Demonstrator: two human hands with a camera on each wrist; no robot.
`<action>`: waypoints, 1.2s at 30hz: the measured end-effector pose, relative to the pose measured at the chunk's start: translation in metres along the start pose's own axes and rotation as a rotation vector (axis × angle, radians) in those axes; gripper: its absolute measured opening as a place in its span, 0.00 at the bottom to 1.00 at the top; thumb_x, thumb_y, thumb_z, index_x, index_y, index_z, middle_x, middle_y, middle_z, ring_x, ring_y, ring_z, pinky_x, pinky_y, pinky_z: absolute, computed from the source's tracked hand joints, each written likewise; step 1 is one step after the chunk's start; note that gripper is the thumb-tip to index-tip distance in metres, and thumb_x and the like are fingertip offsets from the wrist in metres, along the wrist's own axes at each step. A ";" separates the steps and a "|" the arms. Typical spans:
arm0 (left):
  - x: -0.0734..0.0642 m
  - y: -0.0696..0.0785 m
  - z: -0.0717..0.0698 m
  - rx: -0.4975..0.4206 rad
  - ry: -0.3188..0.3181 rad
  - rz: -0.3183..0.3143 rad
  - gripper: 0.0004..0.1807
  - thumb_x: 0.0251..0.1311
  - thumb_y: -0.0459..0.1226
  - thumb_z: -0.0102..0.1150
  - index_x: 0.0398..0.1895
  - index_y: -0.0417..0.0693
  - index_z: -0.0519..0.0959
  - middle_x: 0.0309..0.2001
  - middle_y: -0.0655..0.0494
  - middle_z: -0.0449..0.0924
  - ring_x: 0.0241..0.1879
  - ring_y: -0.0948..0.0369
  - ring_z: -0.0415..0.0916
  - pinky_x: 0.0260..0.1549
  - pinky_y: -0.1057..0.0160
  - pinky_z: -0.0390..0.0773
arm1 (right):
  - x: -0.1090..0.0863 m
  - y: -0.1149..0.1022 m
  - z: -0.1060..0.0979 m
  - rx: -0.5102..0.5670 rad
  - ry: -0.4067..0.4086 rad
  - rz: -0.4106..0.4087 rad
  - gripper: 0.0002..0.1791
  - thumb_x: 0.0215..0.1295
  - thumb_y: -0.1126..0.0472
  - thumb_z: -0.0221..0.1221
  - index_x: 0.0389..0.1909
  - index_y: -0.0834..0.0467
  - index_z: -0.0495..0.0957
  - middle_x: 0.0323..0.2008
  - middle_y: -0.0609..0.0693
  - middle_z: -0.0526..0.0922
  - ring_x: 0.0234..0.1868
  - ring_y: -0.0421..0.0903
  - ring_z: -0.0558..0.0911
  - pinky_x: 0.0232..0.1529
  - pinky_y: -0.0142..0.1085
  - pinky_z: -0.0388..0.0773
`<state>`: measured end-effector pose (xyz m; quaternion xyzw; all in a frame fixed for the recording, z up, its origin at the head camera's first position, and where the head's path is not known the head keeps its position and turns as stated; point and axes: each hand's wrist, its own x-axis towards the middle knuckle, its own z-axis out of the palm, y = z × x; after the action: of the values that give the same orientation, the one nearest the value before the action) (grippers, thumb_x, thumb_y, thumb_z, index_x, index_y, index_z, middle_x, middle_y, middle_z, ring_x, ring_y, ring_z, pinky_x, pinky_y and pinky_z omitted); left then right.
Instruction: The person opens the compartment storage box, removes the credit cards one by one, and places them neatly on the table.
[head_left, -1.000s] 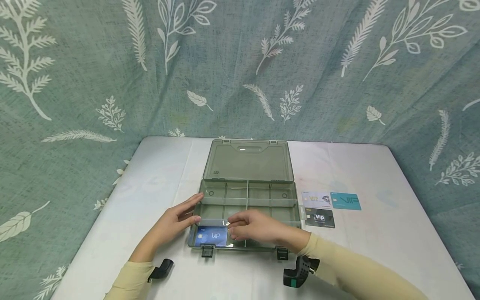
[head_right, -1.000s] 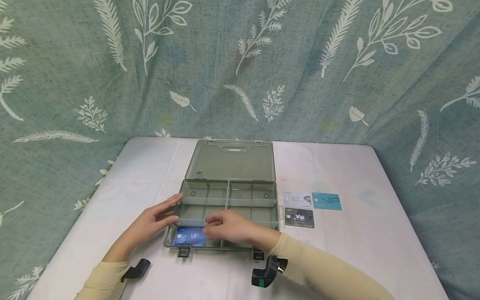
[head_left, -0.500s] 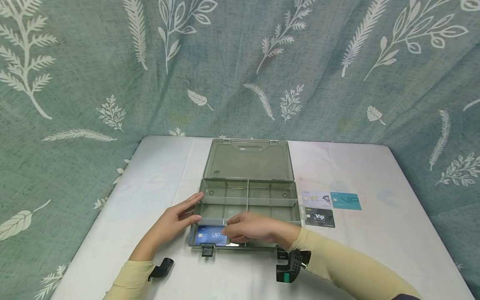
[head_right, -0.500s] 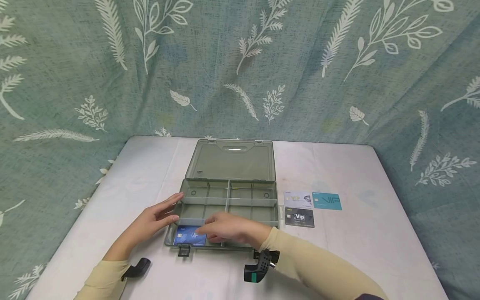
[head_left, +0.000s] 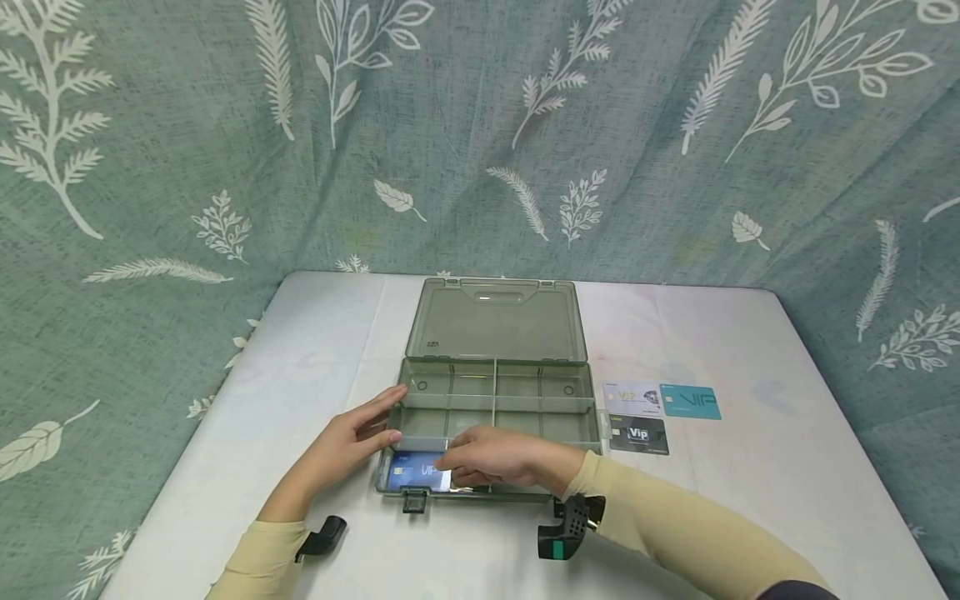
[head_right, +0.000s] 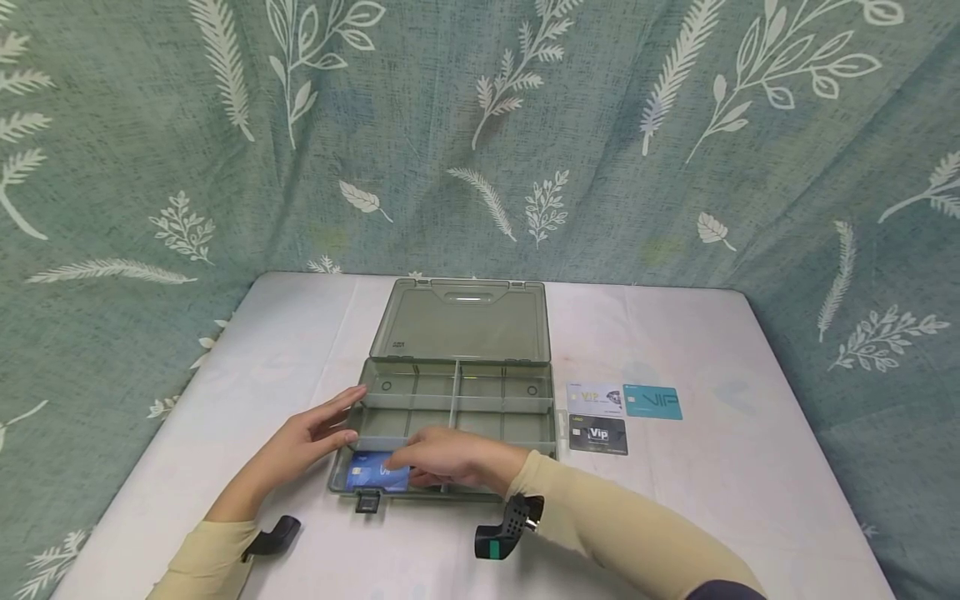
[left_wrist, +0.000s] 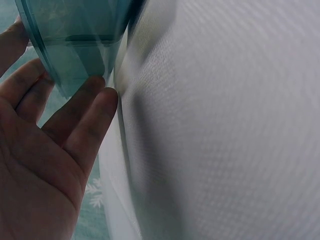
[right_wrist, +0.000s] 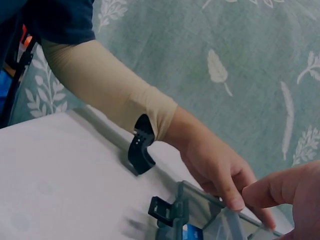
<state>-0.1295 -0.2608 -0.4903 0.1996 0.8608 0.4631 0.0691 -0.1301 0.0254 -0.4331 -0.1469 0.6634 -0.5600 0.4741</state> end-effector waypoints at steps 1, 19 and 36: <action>0.000 0.000 0.000 -0.002 -0.001 -0.002 0.37 0.68 0.42 0.64 0.78 0.48 0.64 0.79 0.49 0.56 0.73 0.49 0.61 0.67 0.55 0.72 | 0.000 0.000 0.000 0.002 -0.001 -0.001 0.36 0.73 0.56 0.57 0.69 0.79 0.61 0.67 0.69 0.71 0.67 0.62 0.74 0.68 0.50 0.74; 0.001 -0.001 0.001 -0.002 -0.005 -0.004 0.37 0.69 0.42 0.64 0.78 0.48 0.63 0.79 0.48 0.56 0.73 0.49 0.60 0.67 0.54 0.71 | -0.006 0.000 -0.002 0.032 -0.028 -0.055 0.37 0.73 0.56 0.55 0.71 0.78 0.59 0.54 0.61 0.79 0.54 0.53 0.83 0.67 0.46 0.75; 0.000 0.000 0.001 -0.005 -0.011 0.000 0.37 0.69 0.41 0.63 0.78 0.46 0.62 0.79 0.47 0.55 0.74 0.48 0.59 0.67 0.54 0.71 | -0.016 -0.016 0.002 0.007 0.011 -0.134 0.29 0.78 0.62 0.51 0.73 0.74 0.60 0.72 0.67 0.66 0.68 0.60 0.73 0.69 0.46 0.74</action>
<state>-0.1295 -0.2602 -0.4910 0.2022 0.8592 0.4640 0.0742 -0.1253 0.0305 -0.4113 -0.1863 0.6528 -0.5935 0.4323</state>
